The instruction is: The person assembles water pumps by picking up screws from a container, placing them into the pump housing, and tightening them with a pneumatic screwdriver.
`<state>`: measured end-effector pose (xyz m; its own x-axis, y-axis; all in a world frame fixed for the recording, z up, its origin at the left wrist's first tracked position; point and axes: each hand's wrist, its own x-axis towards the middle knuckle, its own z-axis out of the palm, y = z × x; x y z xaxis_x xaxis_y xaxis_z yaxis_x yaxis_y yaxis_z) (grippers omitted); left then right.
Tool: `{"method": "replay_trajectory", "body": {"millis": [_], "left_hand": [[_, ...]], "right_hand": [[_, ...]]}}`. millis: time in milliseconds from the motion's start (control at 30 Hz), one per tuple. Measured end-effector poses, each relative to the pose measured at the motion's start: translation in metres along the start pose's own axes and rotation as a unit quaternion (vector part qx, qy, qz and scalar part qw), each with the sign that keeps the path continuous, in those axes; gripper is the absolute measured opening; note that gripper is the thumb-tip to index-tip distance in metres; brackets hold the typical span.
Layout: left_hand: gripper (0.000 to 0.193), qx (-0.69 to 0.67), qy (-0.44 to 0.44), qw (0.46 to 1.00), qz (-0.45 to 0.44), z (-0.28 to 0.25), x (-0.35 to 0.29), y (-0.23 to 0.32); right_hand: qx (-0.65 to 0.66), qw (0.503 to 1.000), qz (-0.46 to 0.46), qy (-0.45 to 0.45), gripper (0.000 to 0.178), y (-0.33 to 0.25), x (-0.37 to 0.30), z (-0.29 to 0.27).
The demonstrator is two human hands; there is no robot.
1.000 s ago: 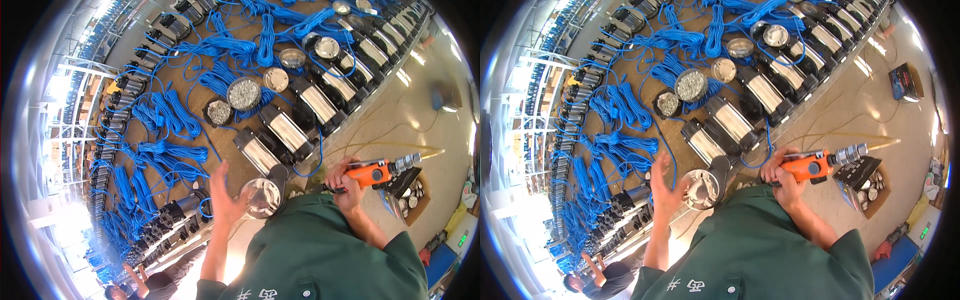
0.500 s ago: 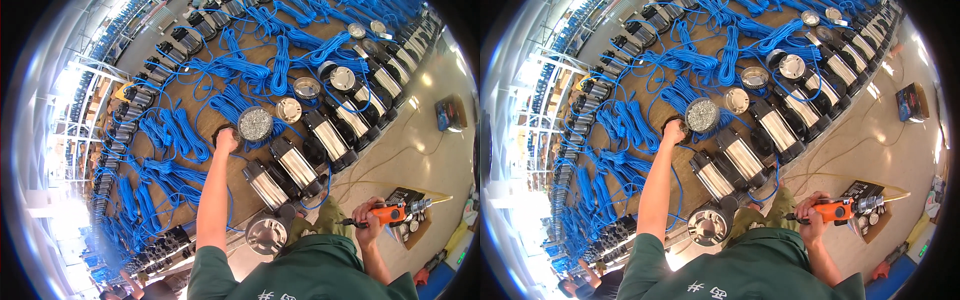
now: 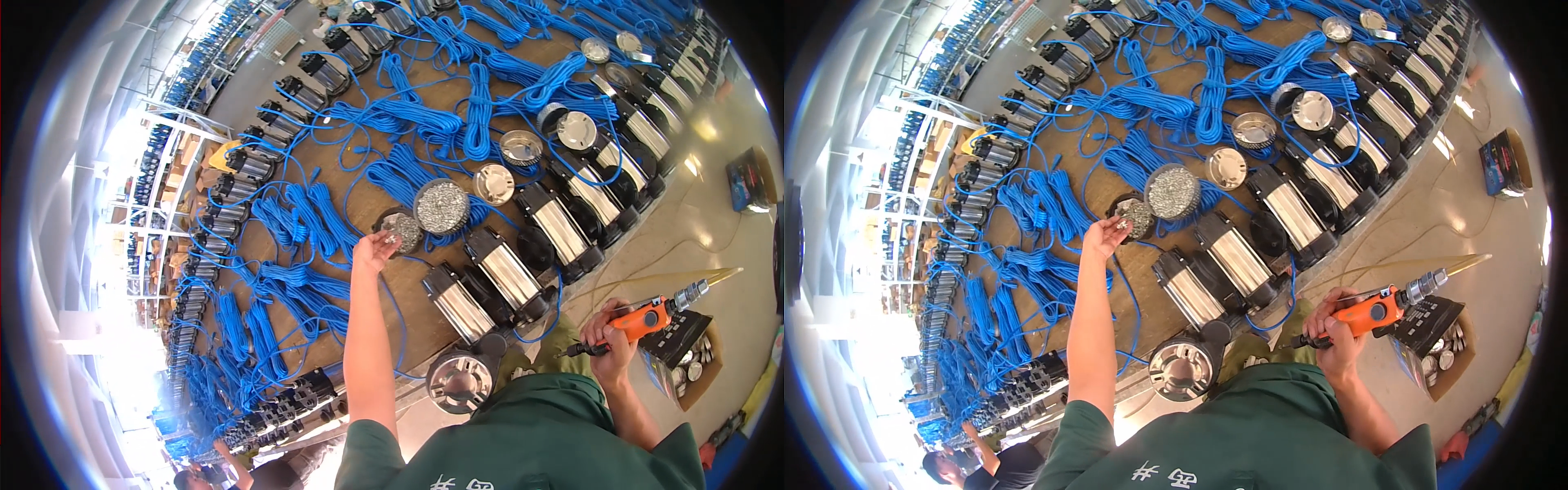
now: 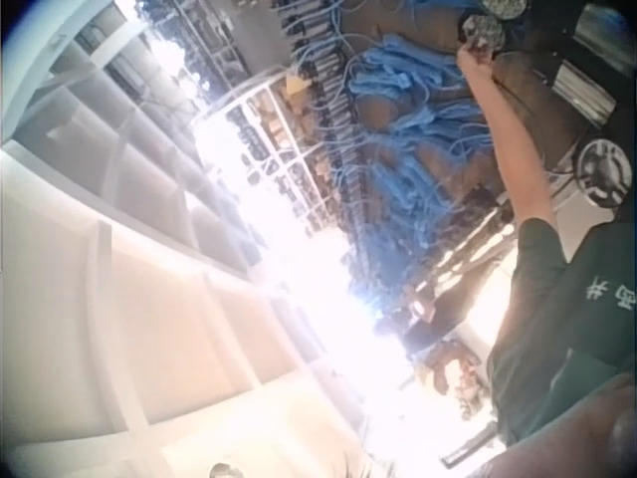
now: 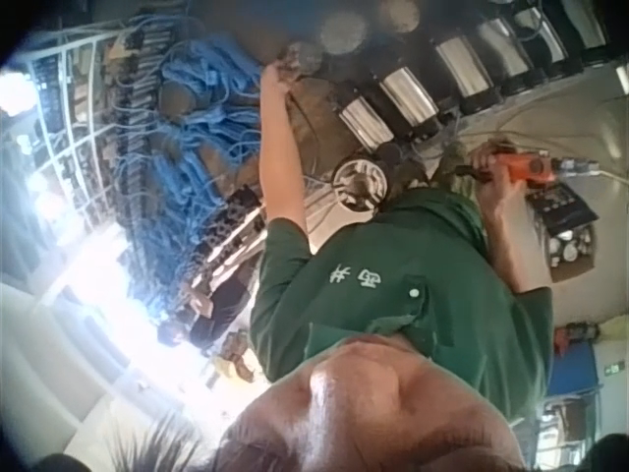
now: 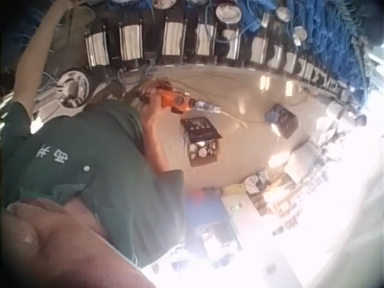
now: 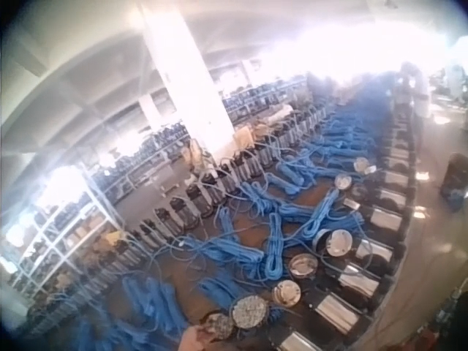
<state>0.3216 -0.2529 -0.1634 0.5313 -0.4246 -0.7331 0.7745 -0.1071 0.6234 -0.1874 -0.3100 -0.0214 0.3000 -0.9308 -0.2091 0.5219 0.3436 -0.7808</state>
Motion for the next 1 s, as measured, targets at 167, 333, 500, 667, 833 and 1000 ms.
{"method": "replay_trajectory", "body": {"millis": [167,333,500,667,833,1000], "left_hand": [[0.028,0.028,-0.021,0.999,0.03,-0.008,-0.007,0.002],[0.034,0.083,-0.009,0.994,0.074,-0.013,-0.001,-0.003],[0.033,0.095,-0.003,0.991,0.095,-0.006,0.003,-0.003],[0.024,0.011,-0.048,0.995,0.084,0.0,0.001,-0.005],[0.024,0.398,0.046,0.908,0.119,0.021,0.003,-0.002],[0.029,0.827,0.092,0.521,0.189,0.047,0.01,-0.024]], "right_hand": [[-0.003,0.999,-0.003,-0.032,0.034,0.004,0.0,0.005],[-0.017,0.999,0.002,-0.028,0.033,0.007,-0.004,0.003],[-0.003,1.0,0.009,-0.017,0.032,0.007,-0.006,0.003],[-0.013,1.0,0.008,0.002,0.031,0.006,-0.007,0.002],[-0.017,1.0,0.011,-0.006,0.031,0.001,-0.004,0.004],[-0.038,0.999,0.025,0.007,0.031,0.001,-0.007,-0.004]]}}
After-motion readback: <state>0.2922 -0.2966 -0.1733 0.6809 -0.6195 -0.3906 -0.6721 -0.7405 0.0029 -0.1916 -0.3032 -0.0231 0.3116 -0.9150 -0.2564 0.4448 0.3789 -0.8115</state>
